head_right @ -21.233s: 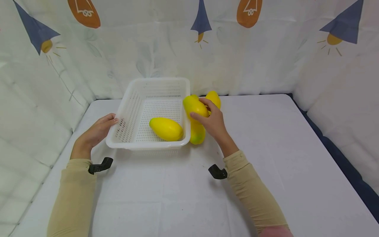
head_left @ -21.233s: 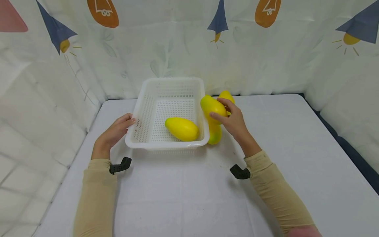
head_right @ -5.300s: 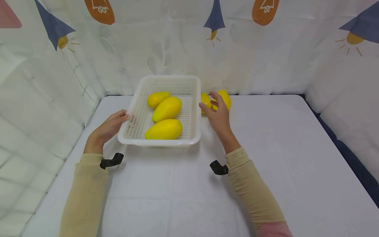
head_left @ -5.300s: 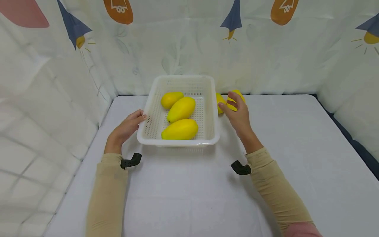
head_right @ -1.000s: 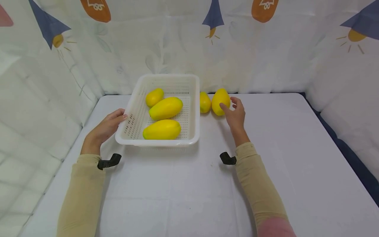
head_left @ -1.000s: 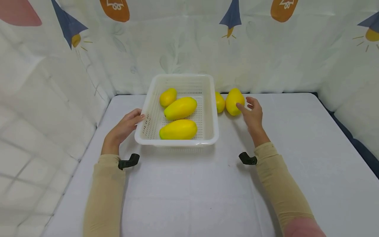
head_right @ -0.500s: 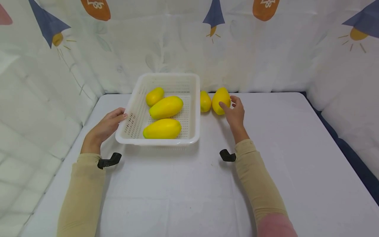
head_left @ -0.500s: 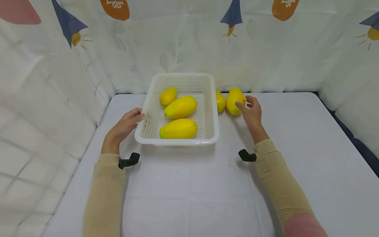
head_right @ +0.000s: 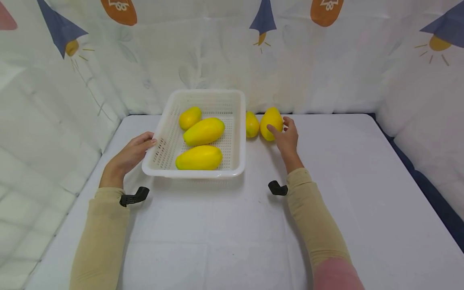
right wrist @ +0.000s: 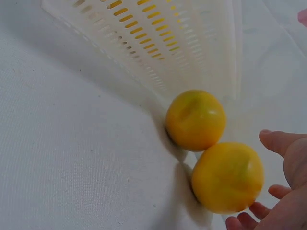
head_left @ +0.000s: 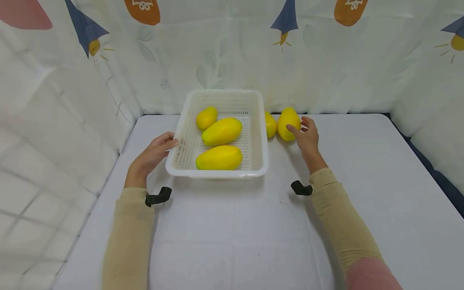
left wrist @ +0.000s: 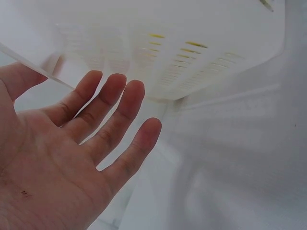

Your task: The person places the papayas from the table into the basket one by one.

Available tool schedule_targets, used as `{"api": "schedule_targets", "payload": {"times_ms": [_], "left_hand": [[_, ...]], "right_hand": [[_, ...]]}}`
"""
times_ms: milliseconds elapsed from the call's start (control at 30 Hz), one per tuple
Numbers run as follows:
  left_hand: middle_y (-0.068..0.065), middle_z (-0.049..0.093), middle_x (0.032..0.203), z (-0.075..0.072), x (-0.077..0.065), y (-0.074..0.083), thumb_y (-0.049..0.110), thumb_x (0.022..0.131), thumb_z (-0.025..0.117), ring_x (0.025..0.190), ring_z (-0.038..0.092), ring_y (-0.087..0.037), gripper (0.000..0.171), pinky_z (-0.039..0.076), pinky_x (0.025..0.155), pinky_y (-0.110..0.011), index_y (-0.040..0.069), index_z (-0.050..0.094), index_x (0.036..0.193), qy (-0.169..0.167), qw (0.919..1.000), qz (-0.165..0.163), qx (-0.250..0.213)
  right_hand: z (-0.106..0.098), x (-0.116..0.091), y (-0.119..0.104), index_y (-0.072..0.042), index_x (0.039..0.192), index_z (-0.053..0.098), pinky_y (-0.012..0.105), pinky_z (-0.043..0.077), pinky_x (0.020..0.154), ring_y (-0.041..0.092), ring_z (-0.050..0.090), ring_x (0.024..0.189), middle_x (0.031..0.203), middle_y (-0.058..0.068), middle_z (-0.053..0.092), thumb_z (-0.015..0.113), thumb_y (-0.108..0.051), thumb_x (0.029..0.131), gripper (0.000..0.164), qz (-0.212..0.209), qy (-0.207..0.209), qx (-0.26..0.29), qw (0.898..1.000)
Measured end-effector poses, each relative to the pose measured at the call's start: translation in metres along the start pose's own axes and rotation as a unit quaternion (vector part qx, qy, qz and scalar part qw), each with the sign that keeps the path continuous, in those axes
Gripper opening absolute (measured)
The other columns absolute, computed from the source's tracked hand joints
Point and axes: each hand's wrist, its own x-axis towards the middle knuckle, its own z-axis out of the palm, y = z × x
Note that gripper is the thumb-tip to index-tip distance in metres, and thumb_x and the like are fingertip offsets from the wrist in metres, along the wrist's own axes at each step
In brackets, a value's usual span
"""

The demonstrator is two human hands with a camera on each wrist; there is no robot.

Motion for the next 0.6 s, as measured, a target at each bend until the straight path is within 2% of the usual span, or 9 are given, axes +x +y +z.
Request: {"api": "schedule_targets", "payload": {"times_ms": [300, 600], "left_hand": [[0.007, 0.057, 0.11, 0.001, 0.0, 0.001, 0.029, 0.102, 0.047, 0.102, 0.054, -0.008, 0.029, 0.042, 0.091, -0.023, 0.008, 0.047, 0.122, 0.0, 1.0, -0.001, -0.003], [0.007, 0.057, 0.11, 0.002, 0.0, 0.0, 0.031, 0.102, 0.048, 0.102, 0.055, -0.008, 0.031, 0.043, 0.092, -0.023, 0.009, 0.047, 0.123, 0.002, 1.0, -0.006, -0.006]], "right_hand": [[0.005, 0.006, 0.004, -0.021, 0.15, 0.029, 0.037, 0.039, 0.11, 0.025, 0.037, 0.135, 0.155, 0.005, 0.03, 0.07, -0.045, 0.085, 0.081, 0.014, -0.002, 0.004, 1.0], [0.01, 0.011, 0.005, -0.021, 0.151, 0.025, 0.036, 0.035, 0.113, 0.025, 0.036, 0.133, 0.156, 0.005, 0.029, 0.069, -0.047, 0.085, 0.083, 0.029, -0.001, -0.016, 0.999]]}}
